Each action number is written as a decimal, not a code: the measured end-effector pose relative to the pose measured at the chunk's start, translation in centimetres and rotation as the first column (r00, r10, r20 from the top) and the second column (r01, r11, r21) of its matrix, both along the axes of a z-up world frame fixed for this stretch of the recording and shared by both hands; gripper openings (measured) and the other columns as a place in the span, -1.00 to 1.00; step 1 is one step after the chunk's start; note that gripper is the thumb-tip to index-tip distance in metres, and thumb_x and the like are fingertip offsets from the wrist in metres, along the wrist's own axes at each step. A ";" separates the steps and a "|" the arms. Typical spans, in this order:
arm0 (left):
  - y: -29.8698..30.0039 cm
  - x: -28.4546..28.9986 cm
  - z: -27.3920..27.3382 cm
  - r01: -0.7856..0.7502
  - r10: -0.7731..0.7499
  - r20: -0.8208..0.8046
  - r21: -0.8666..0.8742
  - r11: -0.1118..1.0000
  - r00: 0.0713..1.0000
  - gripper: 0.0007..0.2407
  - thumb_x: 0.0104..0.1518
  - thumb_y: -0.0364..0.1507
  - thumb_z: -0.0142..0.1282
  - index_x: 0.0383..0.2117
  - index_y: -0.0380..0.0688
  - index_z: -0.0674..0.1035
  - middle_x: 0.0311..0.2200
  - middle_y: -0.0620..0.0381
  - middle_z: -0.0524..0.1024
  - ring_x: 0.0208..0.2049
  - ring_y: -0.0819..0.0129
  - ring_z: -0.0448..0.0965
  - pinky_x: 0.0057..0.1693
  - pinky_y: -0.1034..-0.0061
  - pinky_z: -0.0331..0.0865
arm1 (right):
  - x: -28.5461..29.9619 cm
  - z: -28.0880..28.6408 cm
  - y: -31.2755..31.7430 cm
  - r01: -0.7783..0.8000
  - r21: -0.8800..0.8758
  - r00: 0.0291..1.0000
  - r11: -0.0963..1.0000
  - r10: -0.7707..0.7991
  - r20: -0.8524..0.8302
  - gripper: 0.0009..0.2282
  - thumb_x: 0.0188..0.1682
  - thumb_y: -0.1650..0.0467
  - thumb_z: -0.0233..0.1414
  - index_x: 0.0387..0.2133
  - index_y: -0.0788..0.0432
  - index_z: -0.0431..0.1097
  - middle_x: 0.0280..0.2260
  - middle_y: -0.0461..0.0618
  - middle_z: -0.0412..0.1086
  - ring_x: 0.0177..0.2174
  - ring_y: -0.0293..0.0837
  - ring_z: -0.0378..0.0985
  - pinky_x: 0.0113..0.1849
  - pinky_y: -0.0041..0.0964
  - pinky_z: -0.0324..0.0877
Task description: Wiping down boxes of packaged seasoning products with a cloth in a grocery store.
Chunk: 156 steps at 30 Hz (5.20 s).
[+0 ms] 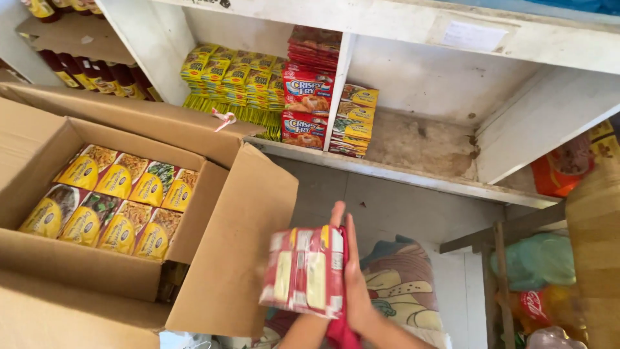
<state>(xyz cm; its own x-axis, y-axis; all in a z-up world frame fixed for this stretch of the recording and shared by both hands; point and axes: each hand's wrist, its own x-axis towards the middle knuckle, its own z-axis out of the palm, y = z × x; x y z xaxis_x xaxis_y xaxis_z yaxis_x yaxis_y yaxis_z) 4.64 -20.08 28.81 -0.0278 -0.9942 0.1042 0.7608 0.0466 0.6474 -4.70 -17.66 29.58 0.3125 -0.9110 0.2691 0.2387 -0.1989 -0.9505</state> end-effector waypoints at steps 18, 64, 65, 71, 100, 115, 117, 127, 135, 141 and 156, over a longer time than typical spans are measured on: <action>5.2 1.8 -0.6 -0.080 0.123 -0.314 0.147 0.986 0.942 -0.47 0.32 -0.21 -0.18 0.41 -0.13 0.21 0.38 0.07 0.29 0.36 0.32 0.28 0.35 0.41 0.18 | -2.2 -0.7 -13.1 0.375 -0.370 0.685 0.850 -0.523 -0.506 -0.65 0.15 0.27 0.05 -0.55 0.28 0.33 -0.66 -0.05 0.16 -0.59 -0.24 0.15 -0.53 -0.25 0.21; 4.4 3.1 4.2 -0.036 0.074 -0.411 0.100 0.994 0.909 -0.37 0.32 0.00 -0.34 0.46 -0.08 0.10 0.47 -0.10 0.05 0.48 0.14 -0.03 0.46 0.23 -0.12 | -2.4 2.3 -2.7 -0.023 -0.627 0.898 0.779 -0.259 -0.355 -0.69 -0.16 0.36 0.21 -0.22 0.27 0.36 -0.27 0.18 0.37 -0.26 0.11 0.44 -0.18 -0.12 0.34; 4.7 3.3 4.1 0.054 -0.043 -0.611 0.000 0.999 0.790 -0.39 0.36 -0.01 -0.30 0.46 -0.09 0.10 0.46 -0.14 0.04 0.48 0.12 -0.04 0.45 0.28 -0.07 | -3.4 1.2 -3.6 -0.021 -0.349 0.914 0.937 -0.123 -0.387 -0.59 -0.09 0.32 0.17 -0.02 0.28 0.29 -0.11 0.11 0.38 -0.16 0.01 0.46 -0.10 -0.18 0.35; 3.2 3.2 2.0 0.015 -0.043 -0.489 -0.061 0.998 0.871 -0.44 0.41 -0.06 -0.23 0.43 -0.13 0.14 0.43 -0.01 0.12 0.40 0.11 0.19 0.40 0.26 0.20 | -7.9 -3.7 -4.8 -0.111 0.545 0.984 0.831 0.167 -0.054 -0.59 -0.07 0.28 0.18 -0.04 0.34 0.44 -0.18 0.08 0.52 -0.16 -0.16 0.54 -0.10 -0.26 0.44; 4.2 0.4 3.0 0.062 -0.102 -0.219 -0.184 0.981 0.970 -0.44 0.36 -0.13 -0.24 0.48 -0.01 0.13 0.49 0.09 0.05 0.50 0.23 0.04 0.51 0.25 -0.02 | -0.7 6.8 -2.0 -0.123 -0.825 0.814 0.551 -0.419 -0.402 -0.81 -0.24 0.36 0.28 -0.62 0.10 0.36 -0.54 -0.05 0.32 -0.57 -0.06 0.37 -0.54 -0.16 0.24; 4.9 0.1 1.5 0.067 0.158 -0.488 0.413 0.908 0.858 -0.49 0.31 -0.11 -0.33 0.35 0.00 0.23 0.31 0.04 0.28 0.31 0.11 0.24 0.34 0.14 0.15 | 1.7 5.1 -5.5 0.104 -0.721 0.732 0.685 -0.544 -0.411 -0.81 -0.13 0.39 0.24 -0.57 0.19 0.36 -0.51 0.04 0.34 -0.50 0.07 0.43 -0.44 -0.06 0.34; 4.5 0.2 2.1 0.087 0.149 -0.475 0.439 0.894 0.867 -0.51 0.32 -0.10 -0.29 0.32 -0.02 0.26 0.27 -0.01 0.33 0.29 0.07 0.27 0.32 0.14 0.18 | 1.8 5.6 -3.4 0.126 -0.684 0.703 0.718 -0.551 -0.450 -0.80 -0.18 0.37 0.25 -0.59 0.17 0.35 -0.53 0.05 0.33 -0.51 0.08 0.44 -0.44 -0.03 0.34; 4.2 1.2 2.5 0.077 0.059 -0.558 0.216 0.973 0.828 -0.48 0.34 -0.15 -0.28 0.36 -0.16 0.21 0.32 -0.11 0.29 0.31 0.04 0.28 0.37 0.19 0.13 | -0.9 1.0 -3.5 0.440 -0.528 0.629 0.726 -0.669 -0.395 -0.82 0.02 0.42 0.21 -0.50 0.22 0.38 -0.47 0.09 0.35 -0.45 0.09 0.46 -0.38 -0.12 0.37; 6.4 3.2 3.1 -0.102 0.116 -0.299 0.061 0.993 0.947 -0.45 0.37 -0.09 -0.21 0.34 -0.25 0.30 0.37 -0.24 0.21 0.29 -0.14 0.29 0.32 -0.02 0.24 | -3.0 2.1 -5.8 0.089 0.053 0.984 0.995 -0.079 -0.162 -0.60 -0.05 0.30 0.11 0.04 0.21 0.34 -0.16 -0.11 0.38 -0.30 -0.28 0.59 -0.28 -0.33 0.50; 4.0 2.9 1.2 0.203 -0.203 -0.560 -0.063 0.977 0.803 -0.57 0.48 -0.10 -0.20 0.35 -0.03 0.31 0.37 -0.28 0.25 0.33 -0.23 0.28 0.35 -0.09 0.19 | -8.6 -1.6 -6.1 -0.326 0.281 0.932 0.903 0.357 -0.066 -0.72 0.11 0.24 0.22 -0.31 0.27 0.51 -0.43 0.01 0.40 -0.35 -0.19 0.42 -0.31 -0.24 0.38; 2.3 -1.2 -2.1 0.013 0.071 -0.261 0.309 0.951 0.963 -0.45 0.22 -0.13 -0.09 0.35 -0.04 0.24 0.26 -0.02 0.35 0.23 0.14 0.40 0.35 0.15 0.22 | -1.5 3.0 -2.0 0.155 -0.716 0.782 0.680 -0.528 -0.332 -0.80 -0.17 0.29 0.24 -0.49 0.13 0.40 -0.42 0.01 0.40 -0.44 0.05 0.48 -0.37 -0.09 0.41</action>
